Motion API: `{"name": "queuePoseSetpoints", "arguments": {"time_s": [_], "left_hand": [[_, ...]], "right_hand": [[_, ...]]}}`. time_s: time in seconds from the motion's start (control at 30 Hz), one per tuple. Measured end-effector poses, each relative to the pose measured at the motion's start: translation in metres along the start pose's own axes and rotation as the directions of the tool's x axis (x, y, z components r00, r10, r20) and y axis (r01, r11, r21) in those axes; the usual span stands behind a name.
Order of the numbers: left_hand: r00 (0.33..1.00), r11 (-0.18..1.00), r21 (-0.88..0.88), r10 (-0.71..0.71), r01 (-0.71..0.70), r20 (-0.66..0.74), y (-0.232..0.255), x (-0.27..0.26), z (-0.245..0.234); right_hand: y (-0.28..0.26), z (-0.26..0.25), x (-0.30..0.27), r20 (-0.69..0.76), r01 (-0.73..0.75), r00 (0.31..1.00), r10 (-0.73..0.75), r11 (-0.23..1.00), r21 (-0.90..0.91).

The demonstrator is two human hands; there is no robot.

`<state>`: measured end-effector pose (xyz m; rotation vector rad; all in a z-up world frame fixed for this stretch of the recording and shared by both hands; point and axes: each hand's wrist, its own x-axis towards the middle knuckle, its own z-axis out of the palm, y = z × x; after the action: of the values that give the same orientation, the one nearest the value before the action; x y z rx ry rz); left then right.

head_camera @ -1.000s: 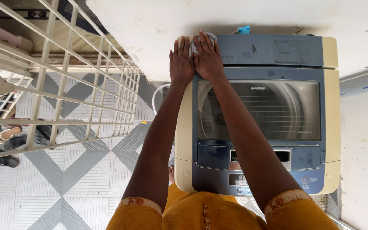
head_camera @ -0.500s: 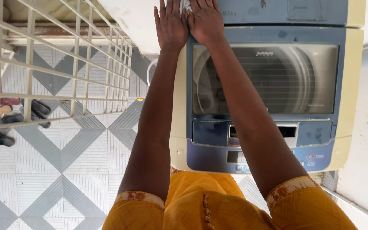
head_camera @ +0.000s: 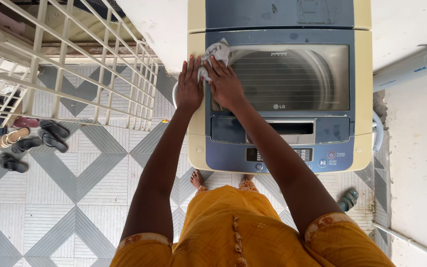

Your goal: The person wipes the lid, control panel, and exterior surfaces of a top-loading washing machine with a cloth.

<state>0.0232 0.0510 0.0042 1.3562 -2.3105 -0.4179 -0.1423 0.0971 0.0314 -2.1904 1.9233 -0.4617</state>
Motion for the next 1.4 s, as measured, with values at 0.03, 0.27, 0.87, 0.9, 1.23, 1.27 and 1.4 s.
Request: {"name": "queuePoseSetpoints", "arguments": {"time_s": [0.03,0.27,0.87,0.9,1.23,1.27,1.4], "left_hand": [[1.000,1.000,0.002,0.000,0.000,-0.005,0.004,-0.019,-0.003],[0.998,0.998,-0.011,0.057,-0.057,0.020,0.044,-0.153,-0.036],[0.866,0.912,-0.043,0.401,-0.407,0.299,0.219,-0.222,0.046],[0.842,0.875,-0.034,0.475,-0.483,0.257,0.232,-0.220,0.059],[0.586,0.611,-0.041,0.774,-0.790,0.238,0.328,-0.197,0.122],[0.588,0.609,-0.037,0.778,-0.792,0.219,0.322,-0.197,0.119],[0.607,0.628,-0.029,0.763,-0.778,0.223,0.276,-0.205,0.095]], "right_hand": [[-0.008,0.000,-0.016,0.006,0.030,1.000,-0.030,0.999,-0.025],[-0.065,0.000,-0.143,0.003,0.172,0.985,-0.175,0.968,-0.182],[0.034,-0.051,-0.351,-0.180,-0.119,0.977,0.114,0.993,-0.021],[0.045,-0.053,-0.368,-0.188,-0.141,0.973,0.134,0.990,-0.026],[0.103,-0.073,-0.453,-0.409,-0.526,0.787,0.462,0.849,-0.052],[0.101,-0.072,-0.452,-0.439,-0.516,0.776,0.453,0.856,-0.029],[0.065,-0.052,-0.432,-0.444,-0.485,0.788,0.426,0.874,-0.022]]}}
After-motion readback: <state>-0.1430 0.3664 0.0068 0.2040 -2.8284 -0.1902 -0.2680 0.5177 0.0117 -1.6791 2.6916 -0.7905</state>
